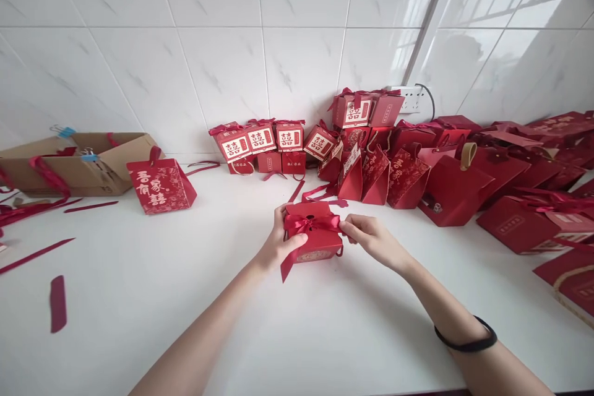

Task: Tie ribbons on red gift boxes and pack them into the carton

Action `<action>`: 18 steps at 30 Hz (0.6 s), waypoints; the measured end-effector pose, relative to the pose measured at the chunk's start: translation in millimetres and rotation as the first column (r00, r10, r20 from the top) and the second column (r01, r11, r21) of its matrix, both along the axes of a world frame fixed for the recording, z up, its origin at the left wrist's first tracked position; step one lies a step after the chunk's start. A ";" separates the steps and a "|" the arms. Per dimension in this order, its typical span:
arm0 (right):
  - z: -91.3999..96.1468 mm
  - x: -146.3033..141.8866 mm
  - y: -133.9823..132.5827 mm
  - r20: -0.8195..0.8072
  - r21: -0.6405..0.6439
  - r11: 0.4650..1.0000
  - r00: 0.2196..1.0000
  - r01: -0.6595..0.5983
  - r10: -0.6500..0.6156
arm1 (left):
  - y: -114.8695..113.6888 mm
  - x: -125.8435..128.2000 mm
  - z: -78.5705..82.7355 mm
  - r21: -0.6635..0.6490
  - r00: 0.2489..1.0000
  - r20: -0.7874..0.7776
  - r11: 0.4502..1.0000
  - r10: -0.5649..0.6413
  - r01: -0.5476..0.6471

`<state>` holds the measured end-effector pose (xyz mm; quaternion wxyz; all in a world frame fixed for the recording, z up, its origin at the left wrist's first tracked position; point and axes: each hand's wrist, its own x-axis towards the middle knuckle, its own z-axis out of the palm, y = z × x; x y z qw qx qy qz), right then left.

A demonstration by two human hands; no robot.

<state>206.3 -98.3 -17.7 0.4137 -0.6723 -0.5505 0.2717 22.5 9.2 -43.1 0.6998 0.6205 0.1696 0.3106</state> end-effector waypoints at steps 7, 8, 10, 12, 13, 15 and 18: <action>11.9 4.0 -15.2 -0.282 -0.168 0.911 0.904 -0.377 0.323 | -4.5 -1.5 6.7 -0.048 1.000 0.000 0.999 -0.003 0.003; 12.0 3.2 -16.0 -0.309 -0.175 0.896 0.887 -0.408 0.343 | -5.0 -1.5 7.6 -0.056 1.000 -0.005 0.998 0.005 -0.006; 11.9 1.0 -16.6 -0.325 -0.172 0.883 0.871 -0.437 0.368 | -6.3 -0.7 8.7 -0.072 0.999 -0.021 0.997 0.025 -0.026; 11.5 -1.2 -16.0 -0.290 -0.162 0.884 0.877 -0.438 0.382 | -8.0 1.5 9.3 -0.098 0.998 -0.021 0.994 0.054 -0.056; 11.2 -2.0 -15.6 -0.260 -0.161 0.886 0.885 -0.435 0.387 | -9.0 3.1 9.6 -0.118 0.997 -0.020 0.990 0.075 -0.077; 10.1 -2.7 -14.9 -0.212 -0.167 0.885 0.892 -0.435 0.398 | -11.2 6.4 10.8 -0.158 0.990 -0.031 0.977 0.137 -0.140; 8.3 -2.0 -14.5 -0.203 -0.179 0.873 0.885 -0.454 0.419 | -14.7 9.2 13.6 -0.168 0.972 -0.090 0.959 0.215 -0.228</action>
